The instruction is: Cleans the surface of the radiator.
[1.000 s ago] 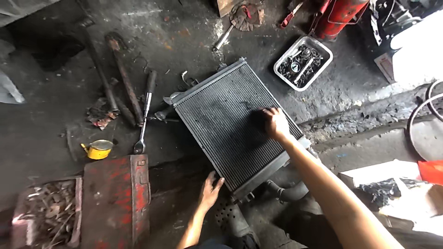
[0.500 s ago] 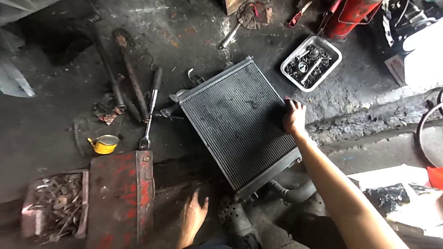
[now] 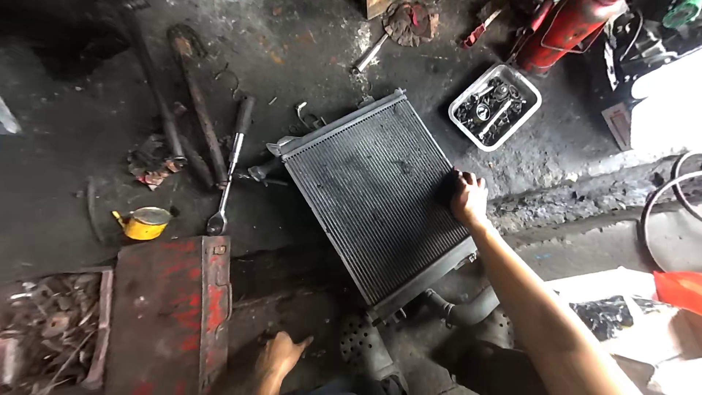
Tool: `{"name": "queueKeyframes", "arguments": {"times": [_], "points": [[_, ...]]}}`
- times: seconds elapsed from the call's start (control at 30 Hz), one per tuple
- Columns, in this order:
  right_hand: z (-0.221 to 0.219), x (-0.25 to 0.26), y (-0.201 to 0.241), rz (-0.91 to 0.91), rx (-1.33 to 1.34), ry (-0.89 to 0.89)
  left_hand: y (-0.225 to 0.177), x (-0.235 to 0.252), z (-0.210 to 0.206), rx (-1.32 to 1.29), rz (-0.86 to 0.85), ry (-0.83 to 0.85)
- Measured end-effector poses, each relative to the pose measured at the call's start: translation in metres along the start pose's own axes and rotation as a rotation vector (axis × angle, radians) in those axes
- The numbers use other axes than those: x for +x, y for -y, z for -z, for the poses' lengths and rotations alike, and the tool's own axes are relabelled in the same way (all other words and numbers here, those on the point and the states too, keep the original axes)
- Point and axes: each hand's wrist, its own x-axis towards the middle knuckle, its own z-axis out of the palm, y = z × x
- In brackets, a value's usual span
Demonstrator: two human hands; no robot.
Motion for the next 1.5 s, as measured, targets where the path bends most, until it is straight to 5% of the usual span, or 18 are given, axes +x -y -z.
{"name": "queueKeyframes", "arguments": {"times": [0.17, 0.37, 0.53, 0.67, 0.83, 0.93, 1.3, 1.5], "points": [[-0.004, 0.0, -0.006, 0.25, 0.007, 0.099, -0.007, 0.005, 0.002, 0.01, 0.012, 0.034], [-0.004, 0.007, 0.01, 0.045, -0.038, 0.08, -0.009, 0.011, 0.003, -0.004, 0.03, 0.056], [-0.019, -0.046, 0.03, 0.454, 0.07, 0.3, -0.01, 0.01, 0.005, -0.017, 0.019, 0.061], [-0.02, -0.074, 0.06, 0.608, 0.25, 0.385, -0.011, 0.013, 0.004, -0.026, 0.028, 0.061], [-0.001, -0.012, 0.031, 0.215, 0.164, 0.052, -0.011, 0.014, 0.005, -0.002, 0.026, 0.073], [-0.002, 0.015, 0.004, 0.044, 0.073, 0.035, -0.011, 0.013, 0.007, 0.014, 0.014, 0.059], [-0.011, 0.035, 0.005, -0.06, 0.192, -0.053, -0.012, 0.017, 0.004, 0.015, 0.04, 0.047], [-0.01, 0.045, 0.017, -0.052, -0.021, 0.056, -0.014, 0.014, 0.005, 0.008, 0.035, 0.056]]}}
